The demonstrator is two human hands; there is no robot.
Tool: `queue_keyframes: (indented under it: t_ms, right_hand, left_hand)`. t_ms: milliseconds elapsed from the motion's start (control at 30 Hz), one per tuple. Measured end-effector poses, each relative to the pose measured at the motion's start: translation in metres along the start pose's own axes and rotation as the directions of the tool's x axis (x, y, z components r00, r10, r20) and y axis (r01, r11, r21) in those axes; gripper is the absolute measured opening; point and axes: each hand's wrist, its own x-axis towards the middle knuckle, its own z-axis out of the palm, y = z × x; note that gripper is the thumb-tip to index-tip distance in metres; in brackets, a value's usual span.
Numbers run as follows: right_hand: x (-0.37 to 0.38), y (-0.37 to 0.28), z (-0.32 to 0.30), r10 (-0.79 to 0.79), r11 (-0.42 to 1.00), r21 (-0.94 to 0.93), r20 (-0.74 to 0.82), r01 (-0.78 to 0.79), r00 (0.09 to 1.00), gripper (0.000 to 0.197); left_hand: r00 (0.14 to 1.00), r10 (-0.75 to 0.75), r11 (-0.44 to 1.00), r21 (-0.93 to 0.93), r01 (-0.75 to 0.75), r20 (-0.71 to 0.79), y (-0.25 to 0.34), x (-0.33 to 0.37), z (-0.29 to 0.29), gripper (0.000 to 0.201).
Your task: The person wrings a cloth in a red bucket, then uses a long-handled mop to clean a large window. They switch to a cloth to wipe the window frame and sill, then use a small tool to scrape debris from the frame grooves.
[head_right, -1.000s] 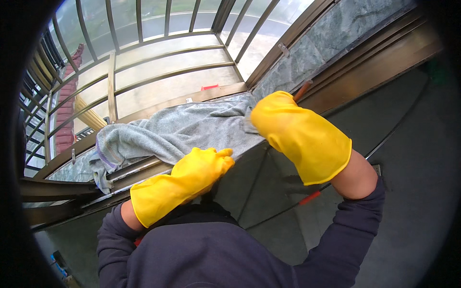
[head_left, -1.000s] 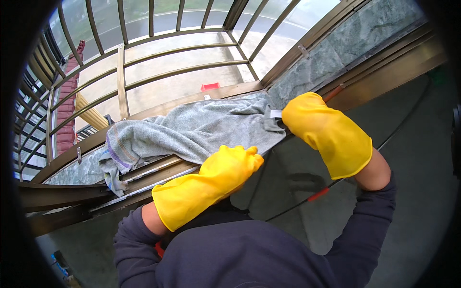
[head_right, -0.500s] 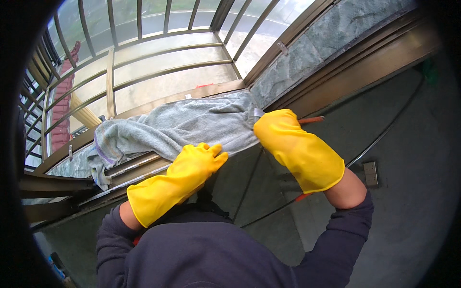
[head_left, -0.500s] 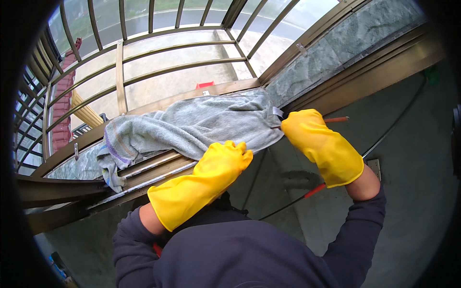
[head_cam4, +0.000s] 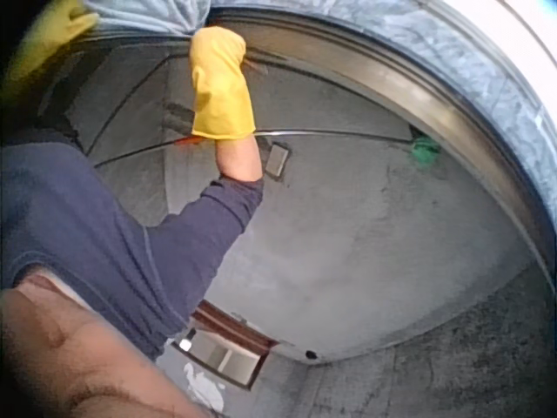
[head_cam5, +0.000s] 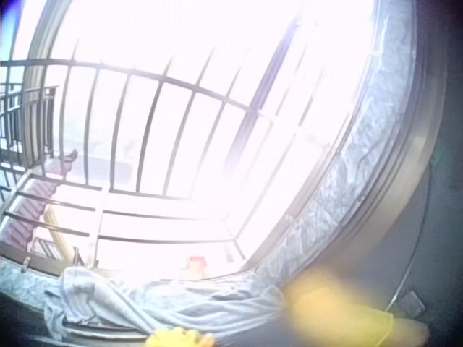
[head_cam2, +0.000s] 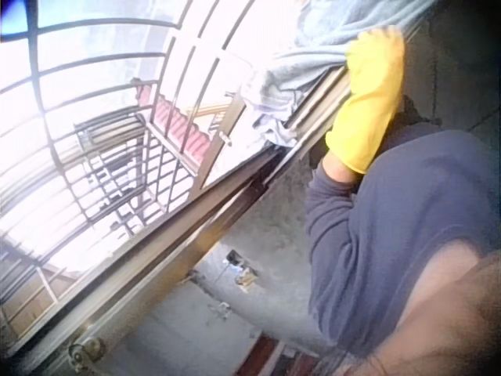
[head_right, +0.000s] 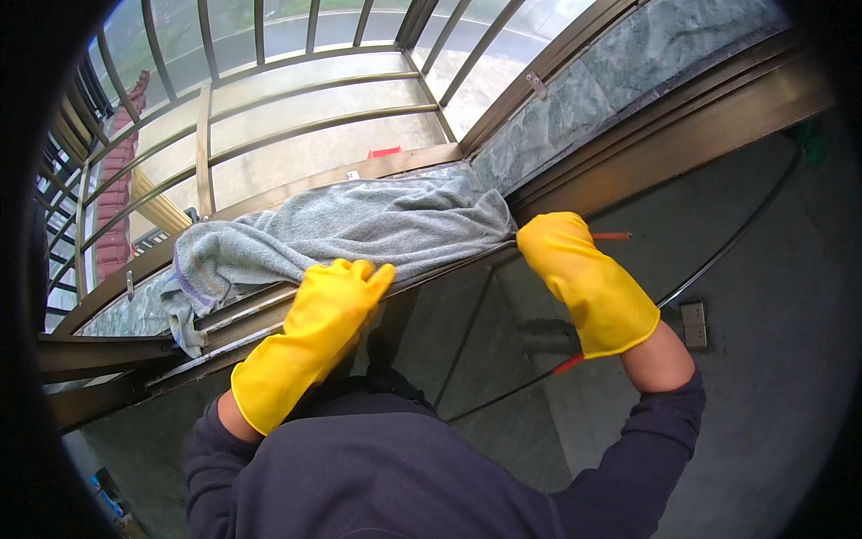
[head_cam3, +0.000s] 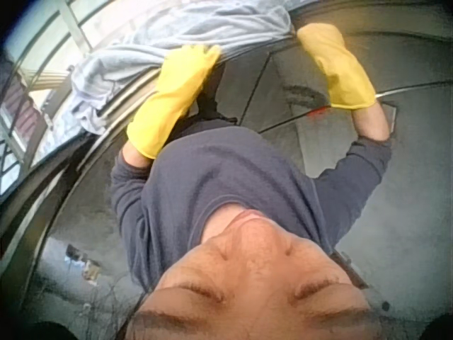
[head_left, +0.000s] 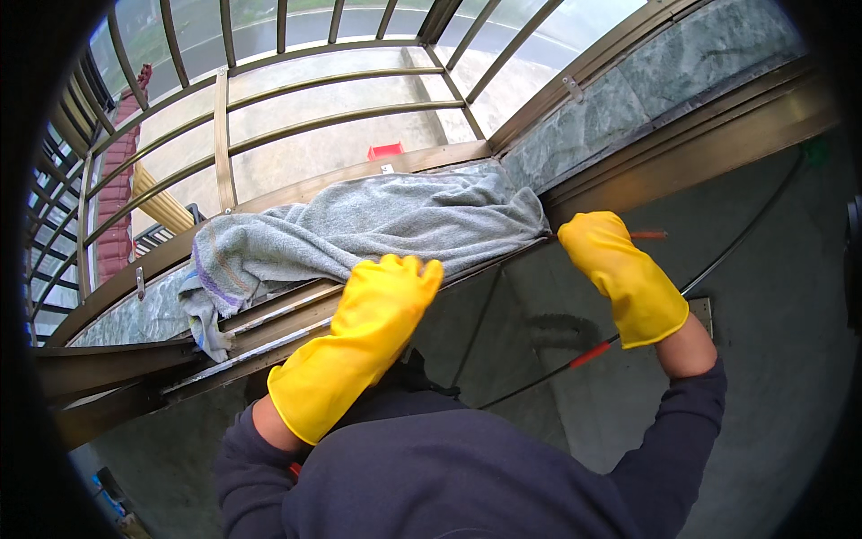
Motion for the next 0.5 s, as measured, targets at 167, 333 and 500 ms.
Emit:
queue_keyframes:
  t_ms: [167, 333, 500]
  right_hand:
    - [-0.028, -0.029, 0.015, 0.008, 0.962, 0.261, -0.308, 0.076, 0.951, 0.035]
    - [-0.003, -0.064, -0.003, -0.306, 0.805, 0.382, -0.388, 0.454, 0.869, 0.041]
    - [0.032, -0.136, -0.042, -0.525, 0.544, 0.516, -0.405, 0.662, 0.748, 0.036]
  left_hand:
    - [0.995, -0.037, 0.974, -0.22, 0.056, 0.088, -0.021, -0.016, 0.006, 0.036]
    - [1.0, -0.016, 0.972, -0.233, 0.022, 0.027, -0.026, -0.032, 0.0, 0.039]
    - [0.98, -0.199, 0.937, -0.291, 0.194, 0.01, -0.035, -0.053, -0.001, 0.044]
